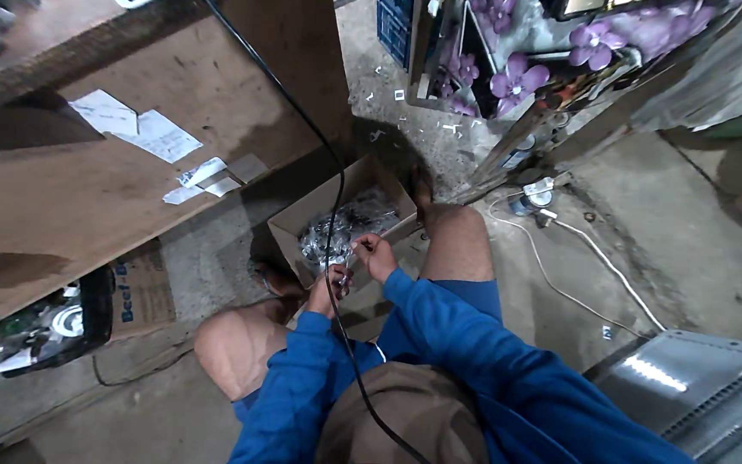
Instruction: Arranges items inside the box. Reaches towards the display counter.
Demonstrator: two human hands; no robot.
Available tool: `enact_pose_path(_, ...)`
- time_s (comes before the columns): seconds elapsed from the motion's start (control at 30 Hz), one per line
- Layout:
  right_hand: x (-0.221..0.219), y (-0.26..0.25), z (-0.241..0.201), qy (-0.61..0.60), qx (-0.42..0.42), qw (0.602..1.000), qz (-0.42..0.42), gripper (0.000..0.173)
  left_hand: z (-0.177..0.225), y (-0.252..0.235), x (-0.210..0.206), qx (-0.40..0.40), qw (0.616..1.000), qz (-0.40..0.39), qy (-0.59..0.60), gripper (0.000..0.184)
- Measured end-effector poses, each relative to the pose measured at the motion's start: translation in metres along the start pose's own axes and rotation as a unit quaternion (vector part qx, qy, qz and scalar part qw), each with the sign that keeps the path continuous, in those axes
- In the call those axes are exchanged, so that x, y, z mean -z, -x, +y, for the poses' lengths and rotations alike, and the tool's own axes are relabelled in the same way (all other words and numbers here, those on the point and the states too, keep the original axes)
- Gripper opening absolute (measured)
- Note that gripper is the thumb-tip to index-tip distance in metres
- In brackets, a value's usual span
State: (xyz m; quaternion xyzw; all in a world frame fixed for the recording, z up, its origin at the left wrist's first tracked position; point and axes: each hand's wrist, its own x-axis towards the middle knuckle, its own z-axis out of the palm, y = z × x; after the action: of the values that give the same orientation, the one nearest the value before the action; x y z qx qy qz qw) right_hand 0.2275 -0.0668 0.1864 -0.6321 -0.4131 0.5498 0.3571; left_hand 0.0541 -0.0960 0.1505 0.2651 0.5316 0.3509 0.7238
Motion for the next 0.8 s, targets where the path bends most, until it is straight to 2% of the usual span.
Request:
enact_pose_path(0.2,0.001,-0.001,-0.001,-0.006,0.001,1.000,0.007,0.024,0.000,0.000,0.002,-0.009,0.999,-0.001,-0.049,0.026)
enact_pose_path(0.43,0.007,-0.002,-0.008,-0.017,-0.001,0.999,0.033,0.024,0.000,0.000,0.001,0.007,1.000,0.003,-0.004,0.027)
enact_pose_path(0.8,0.010,-0.002,-0.008,-0.017,0.020,0.998,0.064,0.023,-0.001,0.003,0.000,0.006,1.000,-0.017,-0.021,0.021)
